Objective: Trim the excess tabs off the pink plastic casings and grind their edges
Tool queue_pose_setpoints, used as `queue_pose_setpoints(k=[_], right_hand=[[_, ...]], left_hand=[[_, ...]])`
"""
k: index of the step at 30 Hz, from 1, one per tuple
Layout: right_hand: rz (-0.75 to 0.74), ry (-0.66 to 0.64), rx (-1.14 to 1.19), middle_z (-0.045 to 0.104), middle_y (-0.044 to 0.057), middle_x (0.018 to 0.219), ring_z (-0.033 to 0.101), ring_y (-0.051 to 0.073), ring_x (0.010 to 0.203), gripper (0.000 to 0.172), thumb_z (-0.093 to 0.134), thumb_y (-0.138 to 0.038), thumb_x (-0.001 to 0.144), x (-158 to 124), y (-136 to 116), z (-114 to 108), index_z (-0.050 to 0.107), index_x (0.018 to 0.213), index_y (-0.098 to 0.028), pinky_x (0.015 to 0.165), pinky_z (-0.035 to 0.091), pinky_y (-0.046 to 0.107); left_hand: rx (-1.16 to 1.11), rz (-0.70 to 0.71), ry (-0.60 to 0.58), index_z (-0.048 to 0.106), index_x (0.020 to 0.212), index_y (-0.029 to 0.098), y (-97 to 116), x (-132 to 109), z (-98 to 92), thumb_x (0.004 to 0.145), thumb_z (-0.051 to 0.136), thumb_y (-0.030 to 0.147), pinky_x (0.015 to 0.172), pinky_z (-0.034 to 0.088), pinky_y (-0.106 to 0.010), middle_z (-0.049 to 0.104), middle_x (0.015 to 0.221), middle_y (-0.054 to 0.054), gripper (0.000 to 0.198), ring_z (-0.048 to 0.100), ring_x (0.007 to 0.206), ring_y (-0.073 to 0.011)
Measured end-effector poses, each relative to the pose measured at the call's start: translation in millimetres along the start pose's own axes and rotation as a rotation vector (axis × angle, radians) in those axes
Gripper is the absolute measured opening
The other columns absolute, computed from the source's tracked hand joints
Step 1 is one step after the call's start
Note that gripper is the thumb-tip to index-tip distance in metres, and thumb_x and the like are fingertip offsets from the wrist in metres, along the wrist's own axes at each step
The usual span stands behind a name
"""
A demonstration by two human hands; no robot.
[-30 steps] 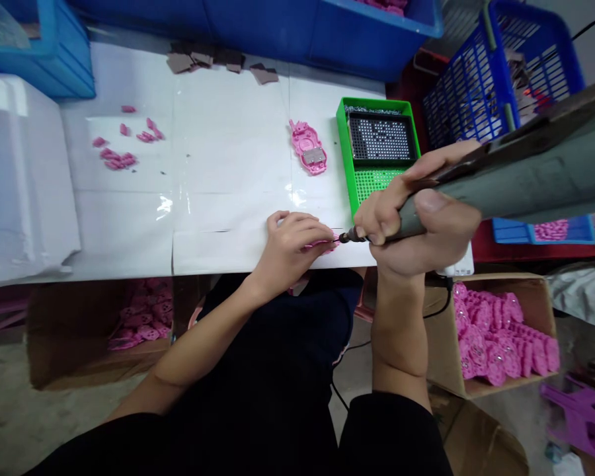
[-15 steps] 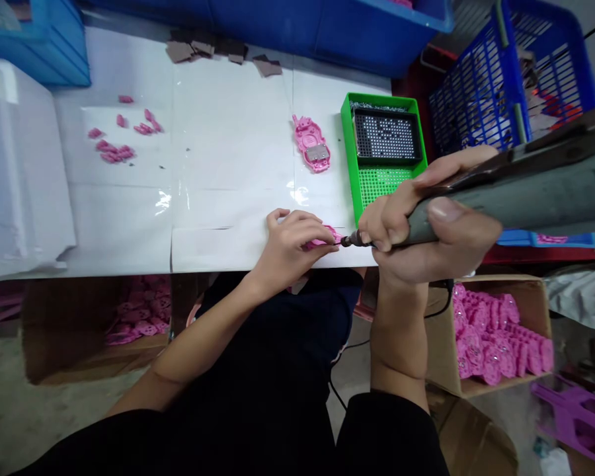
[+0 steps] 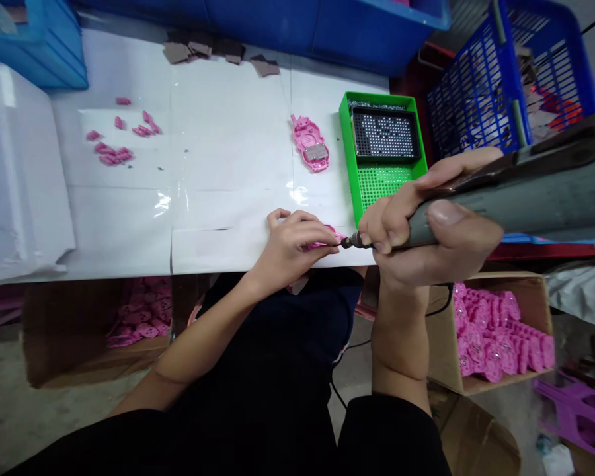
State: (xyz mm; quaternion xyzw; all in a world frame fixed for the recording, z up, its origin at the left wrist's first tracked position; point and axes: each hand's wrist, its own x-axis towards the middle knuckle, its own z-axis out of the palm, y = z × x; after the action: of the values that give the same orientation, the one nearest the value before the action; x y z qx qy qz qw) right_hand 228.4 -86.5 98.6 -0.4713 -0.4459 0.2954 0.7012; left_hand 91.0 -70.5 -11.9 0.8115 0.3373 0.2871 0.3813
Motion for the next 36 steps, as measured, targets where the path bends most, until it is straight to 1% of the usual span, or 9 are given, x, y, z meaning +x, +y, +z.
queue_pose_setpoints(k=[3, 5, 10, 13, 17, 24, 30, 33, 36], right_hand=[[-0.019, -0.002, -0.002, 0.034, -0.008, 0.04, 0.018, 0.009, 0.027, 0.021, 0.061, -0.027, 0.063, -0.5, 0.6, 2.3, 0.041, 0.071, -0.024, 0.028, 0.025, 0.028], [-0.025, -0.009, 0.01, 0.035, -0.007, 0.04, 0.018, 0.009, 0.027, 0.024, 0.061, -0.027, 0.065, -1.4, 2.3, 3.5, 0.038, 0.07, -0.024, 0.028, 0.025, 0.028], [-0.058, 0.001, 0.012, 0.034, -0.007, 0.042, 0.021, 0.01, 0.027, 0.02, 0.062, -0.029, 0.07, -4.9, 11.4, 1.2, 0.042, 0.072, -0.024, 0.03, 0.028, 0.029], [-0.079, -0.001, 0.003, 0.034, -0.007, 0.042, 0.021, 0.011, 0.027, 0.011, 0.06, -0.026, 0.069, -6.0, 18.9, -4.1, 0.051, 0.074, -0.025, 0.029, 0.029, 0.03], [-0.062, 0.0, 0.002, 0.034, -0.008, 0.043, 0.02, 0.011, 0.027, 0.014, 0.065, -0.029, 0.069, -6.3, 24.2, -8.5, 0.054, 0.077, -0.026, 0.03, 0.029, 0.031], [0.051, 0.025, -0.01, 0.035, -0.008, 0.039, 0.02, 0.011, 0.026, 0.027, 0.07, -0.034, 0.068, -10.1, 25.2, 0.6, 0.044, 0.069, -0.026, 0.029, 0.021, 0.03], [-0.055, -0.176, 0.142, 0.039, -0.011, 0.043, 0.022, 0.01, 0.026, 0.012, 0.067, -0.026, 0.076, -10.9, 44.6, -3.1, 0.056, 0.079, -0.029, 0.028, 0.021, 0.024], [-0.078, -0.277, 0.181, 0.038, -0.012, 0.042, 0.021, 0.009, 0.024, 0.011, 0.067, -0.027, 0.077, -7.1, 51.2, -7.1, 0.058, 0.082, -0.029, 0.026, 0.022, 0.023], [-0.064, -0.273, 0.17, 0.036, -0.013, 0.039, 0.019, 0.009, 0.022, 0.015, 0.068, -0.031, 0.074, -1.9, 44.8, -14.5, 0.058, 0.085, -0.029, 0.024, 0.02, 0.023]], left_hand=[[0.011, 0.01, -0.004, 0.078, 0.1, 0.036, 0.2, -0.1, -0.7, 0.1, 0.064, 0.044, 0.108, 0.025, -0.049, 0.08, 0.113, 0.004, 0.016, 0.062, 0.113, -0.0216], [0.022, 0.026, -0.005, 0.076, 0.11, 0.036, 0.2, 0.0, -1.8, 0.1, 0.064, 0.045, 0.107, 0.026, -0.049, 0.078, 0.122, 0.002, 0.018, 0.06, 0.119, -0.023], [0.105, 0.058, -0.084, 0.062, 0.136, 0.032, 0.6, 0.7, -3.4, 0.092, 0.077, 0.035, 0.107, 0.028, -0.052, 0.069, 0.141, -0.003, 0.047, 0.054, 0.131, -0.0283], [0.127, 0.057, -0.111, 0.059, 0.139, 0.031, 0.6, 1.0, -1.5, 0.093, 0.074, 0.027, 0.104, 0.03, -0.052, 0.07, 0.139, -0.004, 0.048, 0.055, 0.129, -0.0281], [0.122, 0.053, -0.103, 0.059, 0.138, 0.03, 0.4, 0.9, 1.2, 0.096, 0.07, 0.028, 0.1, 0.031, -0.05, 0.071, 0.138, -0.003, 0.045, 0.055, 0.127, -0.0275], [0.099, 0.037, -0.102, 0.061, 0.131, 0.029, 1.3, 1.4, 0.2, 0.097, 0.069, 0.029, 0.099, 0.03, -0.049, 0.072, 0.136, -0.003, 0.035, 0.056, 0.125, -0.0267], [0.133, 0.04, -0.107, 0.061, 0.128, 0.03, 0.9, -0.7, 1.4, 0.099, 0.067, 0.031, 0.102, 0.028, -0.049, 0.073, 0.133, -0.002, 0.029, 0.057, 0.125, -0.0253], [0.151, 0.054, -0.103, 0.061, 0.128, 0.03, -0.4, -1.1, 3.6, 0.099, 0.067, 0.032, 0.101, 0.029, -0.048, 0.073, 0.133, -0.002, 0.029, 0.058, 0.124, -0.0249], [0.183, 0.078, -0.083, 0.061, 0.13, 0.028, -0.3, 0.1, 5.1, 0.099, 0.068, 0.033, 0.099, 0.031, -0.047, 0.072, 0.134, -0.004, 0.032, 0.058, 0.124, -0.0255]])
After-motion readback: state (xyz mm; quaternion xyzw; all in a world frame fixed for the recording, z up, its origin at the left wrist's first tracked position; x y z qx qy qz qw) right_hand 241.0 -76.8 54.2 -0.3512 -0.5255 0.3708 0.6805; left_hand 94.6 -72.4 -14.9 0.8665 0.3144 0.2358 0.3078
